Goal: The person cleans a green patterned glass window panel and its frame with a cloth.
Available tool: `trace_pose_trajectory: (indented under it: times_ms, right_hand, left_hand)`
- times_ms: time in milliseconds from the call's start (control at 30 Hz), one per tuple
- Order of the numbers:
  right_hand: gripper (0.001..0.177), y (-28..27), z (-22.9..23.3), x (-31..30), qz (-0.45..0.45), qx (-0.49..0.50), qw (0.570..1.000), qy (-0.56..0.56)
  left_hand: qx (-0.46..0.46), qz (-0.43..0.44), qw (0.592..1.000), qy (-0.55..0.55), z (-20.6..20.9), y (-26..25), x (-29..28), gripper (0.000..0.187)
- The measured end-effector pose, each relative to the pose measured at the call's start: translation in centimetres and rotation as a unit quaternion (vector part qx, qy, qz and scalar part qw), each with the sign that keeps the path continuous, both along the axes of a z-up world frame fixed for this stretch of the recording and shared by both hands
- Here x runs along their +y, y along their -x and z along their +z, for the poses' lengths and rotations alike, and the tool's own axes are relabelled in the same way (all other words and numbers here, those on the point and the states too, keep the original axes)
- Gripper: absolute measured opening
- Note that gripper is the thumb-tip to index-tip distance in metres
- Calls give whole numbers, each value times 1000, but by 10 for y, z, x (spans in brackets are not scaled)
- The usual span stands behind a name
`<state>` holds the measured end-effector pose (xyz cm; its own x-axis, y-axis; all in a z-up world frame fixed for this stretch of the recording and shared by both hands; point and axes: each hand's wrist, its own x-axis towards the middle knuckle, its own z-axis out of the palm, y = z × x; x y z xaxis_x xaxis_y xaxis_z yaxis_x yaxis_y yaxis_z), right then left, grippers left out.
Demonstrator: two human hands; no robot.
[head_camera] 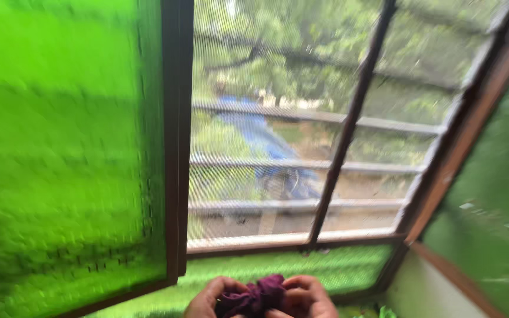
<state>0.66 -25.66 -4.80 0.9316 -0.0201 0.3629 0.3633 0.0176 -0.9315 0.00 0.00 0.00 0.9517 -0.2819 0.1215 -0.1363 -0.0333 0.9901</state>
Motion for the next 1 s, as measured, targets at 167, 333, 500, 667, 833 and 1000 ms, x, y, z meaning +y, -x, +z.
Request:
trace_pose_trajectory:
  times_ms: [167, 333, 500, 667, 833, 1000]
  right_hand:
    - [73, 102, 188, -32, 42, 127, 984, -119]
    - [46, 161, 287, -57, 108, 35, 993, -38]
    - [31, 214, 331, -57, 60, -50, 997, 27]
    - [24, 255, 346, -20, 72, -132, 986, 76]
    - [23, 257, 336, 14, 83, -198, 968, 130]
    - [20, 273, 357, 30, -14, -168, 967, 189]
  left_hand:
    - [-115, 102, 977, -148, 152, 69, -39, 37]
    - [-177, 58, 975, -123, 268, 146, -54, 26]
    - [-260, 47, 947, -184, 330, 237, -56, 19]
    - [-291, 2, 909, -297, 339, 275, -41, 28]
    - [-353, 58, 855, -375, 339, 289, -26, 16]
    - [-415, 62, 832, -364, 357, 320, -17, 12]
